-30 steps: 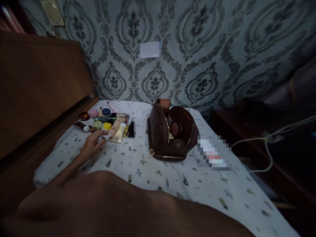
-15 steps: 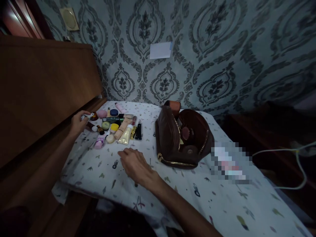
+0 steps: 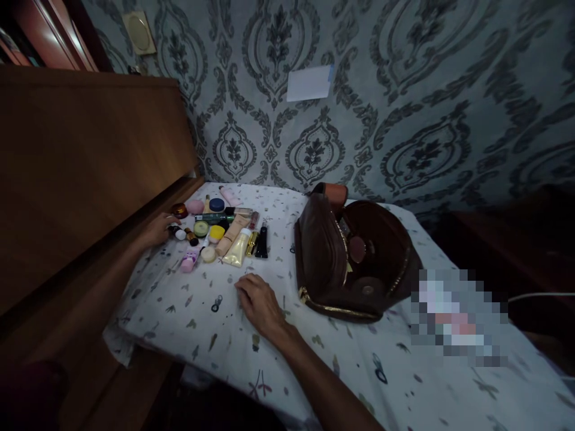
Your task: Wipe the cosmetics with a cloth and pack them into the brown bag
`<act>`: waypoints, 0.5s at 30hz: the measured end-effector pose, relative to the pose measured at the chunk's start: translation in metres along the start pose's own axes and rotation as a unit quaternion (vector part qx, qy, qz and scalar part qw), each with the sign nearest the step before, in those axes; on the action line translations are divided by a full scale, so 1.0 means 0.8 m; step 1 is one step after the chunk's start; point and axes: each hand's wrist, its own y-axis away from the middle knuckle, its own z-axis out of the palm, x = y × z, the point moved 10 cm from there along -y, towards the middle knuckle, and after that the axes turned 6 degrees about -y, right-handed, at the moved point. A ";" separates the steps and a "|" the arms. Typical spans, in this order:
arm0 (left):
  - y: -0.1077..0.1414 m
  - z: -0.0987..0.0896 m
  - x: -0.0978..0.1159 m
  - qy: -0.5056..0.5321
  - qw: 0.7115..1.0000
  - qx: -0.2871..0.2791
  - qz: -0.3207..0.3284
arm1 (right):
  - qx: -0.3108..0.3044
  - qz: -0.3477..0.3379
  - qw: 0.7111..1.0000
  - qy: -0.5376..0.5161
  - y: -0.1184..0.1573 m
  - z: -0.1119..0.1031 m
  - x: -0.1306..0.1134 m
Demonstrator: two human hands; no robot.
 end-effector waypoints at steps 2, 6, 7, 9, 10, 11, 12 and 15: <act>-0.005 0.002 0.006 -0.002 1.000 -0.012 0.018 | -0.008 -0.001 1.000 0.013 0.000 0.001 -0.003; -0.010 -0.004 0.022 -0.002 0.997 -0.041 0.067 | -0.015 -0.009 1.000 0.020 0.000 0.001 -0.008; -0.008 -0.006 0.025 -0.004 0.996 -0.049 0.078 | -0.015 -0.011 1.000 0.021 0.000 0.001 -0.008; -0.004 -0.009 0.030 -0.011 0.994 -0.061 0.093 | -0.018 -0.016 0.999 0.024 0.001 0.002 -0.009; -0.002 -0.011 0.031 -0.014 0.993 -0.064 0.097 | -0.019 -0.017 0.999 0.028 0.001 0.002 -0.009; 0.000 -0.012 0.032 -0.019 0.993 -0.066 0.101 | -0.020 -0.018 0.999 0.032 0.001 0.003 -0.009; 0.002 -0.012 0.033 -0.026 0.992 -0.067 0.104 | -0.022 -0.017 0.999 0.035 0.001 0.003 -0.009; 0.004 -0.013 0.035 -0.057 0.991 -0.054 0.105 | -0.026 -0.011 0.999 0.044 0.000 0.003 -0.009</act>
